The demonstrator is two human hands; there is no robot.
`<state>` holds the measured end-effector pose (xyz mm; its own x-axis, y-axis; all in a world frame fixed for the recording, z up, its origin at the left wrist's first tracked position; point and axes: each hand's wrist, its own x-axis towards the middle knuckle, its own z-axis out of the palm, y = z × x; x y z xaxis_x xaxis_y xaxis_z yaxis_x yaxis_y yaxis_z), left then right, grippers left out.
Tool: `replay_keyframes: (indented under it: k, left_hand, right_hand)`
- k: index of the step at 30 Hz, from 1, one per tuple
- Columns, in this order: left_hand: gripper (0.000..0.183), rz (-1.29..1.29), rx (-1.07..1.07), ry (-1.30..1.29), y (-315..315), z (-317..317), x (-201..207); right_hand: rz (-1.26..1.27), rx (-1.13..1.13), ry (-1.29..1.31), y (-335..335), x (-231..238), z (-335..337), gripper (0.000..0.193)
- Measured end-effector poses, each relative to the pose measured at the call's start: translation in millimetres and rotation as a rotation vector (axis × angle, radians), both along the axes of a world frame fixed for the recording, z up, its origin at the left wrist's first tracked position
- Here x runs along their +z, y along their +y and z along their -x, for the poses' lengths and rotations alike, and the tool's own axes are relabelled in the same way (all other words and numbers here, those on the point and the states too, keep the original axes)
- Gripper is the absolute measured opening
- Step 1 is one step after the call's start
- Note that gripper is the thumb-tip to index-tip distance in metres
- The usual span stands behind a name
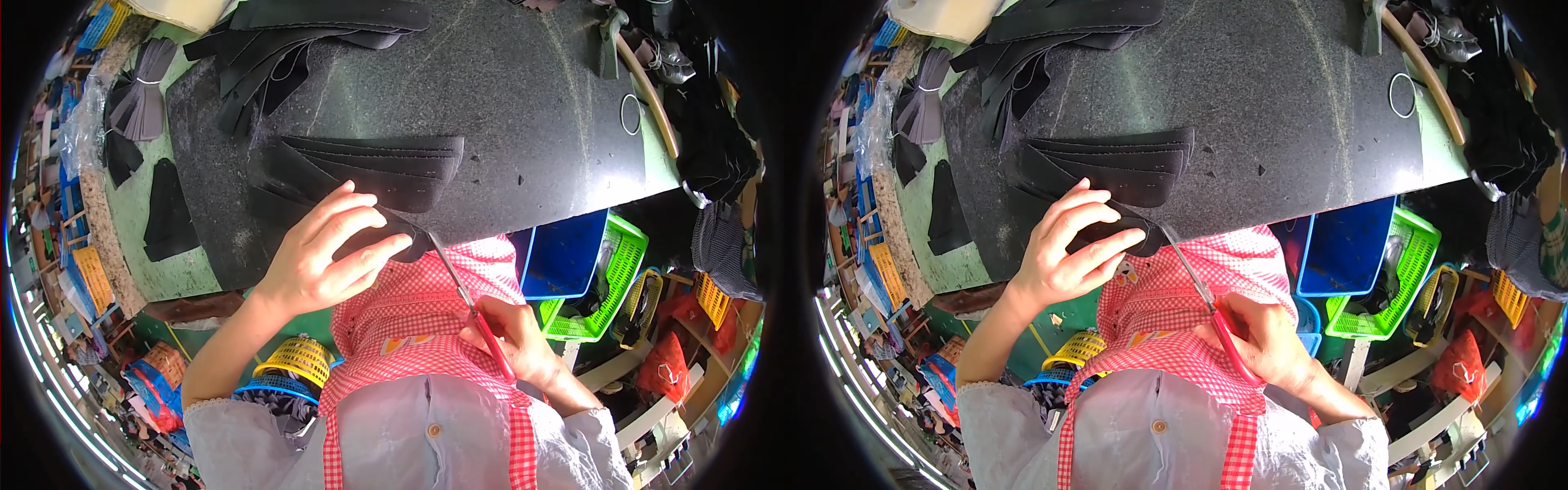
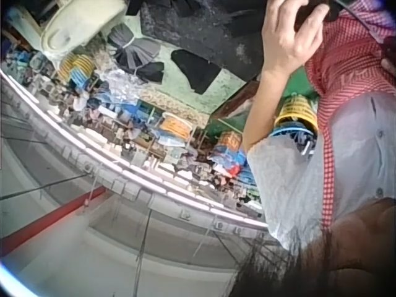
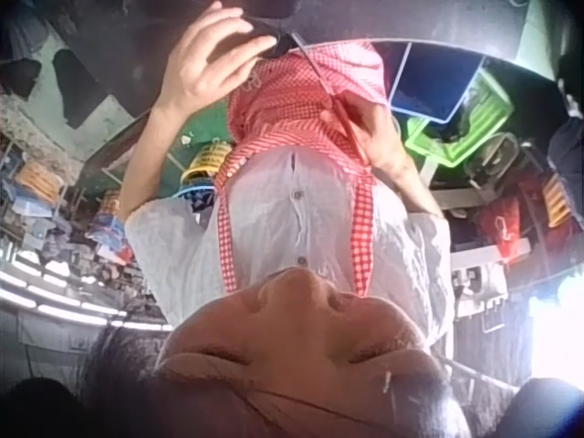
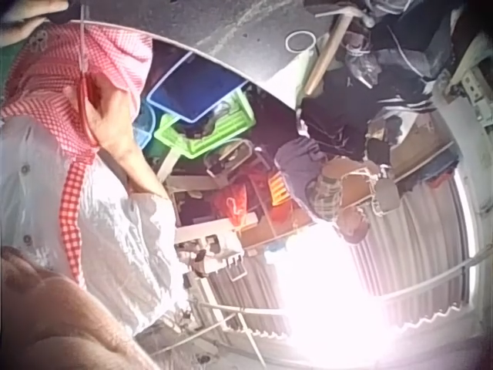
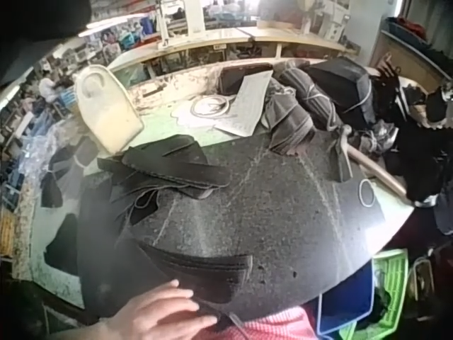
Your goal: Trimming excess material from black shoe components using scissors in a factory setting.
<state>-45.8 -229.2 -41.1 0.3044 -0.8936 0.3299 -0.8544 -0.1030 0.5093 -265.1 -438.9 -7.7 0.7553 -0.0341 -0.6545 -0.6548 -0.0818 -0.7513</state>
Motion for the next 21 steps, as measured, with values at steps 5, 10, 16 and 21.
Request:
replay_keyframes:
  k: [5, 10, 16, 21]
  left_hand:
    - [0.035, -0.055, -0.069, 0.03, 0.5, -4.5, 6.0]
    - [0.035, -0.057, -0.093, 0.016, 2.1, -3.7, 6.1]
    - [0.032, -0.014, -0.037, -0.012, -0.3, -0.1, 4.1]
    - [0.03, -0.011, -0.084, 0.025, 0.2, -5.0, 6.2]
  right_hand:
    - [-0.026, -0.02, -0.028, 4.3, -8.5, -1.7, 0.039]
    - [-0.052, -0.057, 0.007, 3.5, -9.4, -1.7, 0.039]
    - [-0.088, -0.021, 0.012, -1.4, -2.8, 0.5, 0.039]
    - [-0.223, -0.104, 0.056, -0.6, -4.3, -5.1, 0.037]
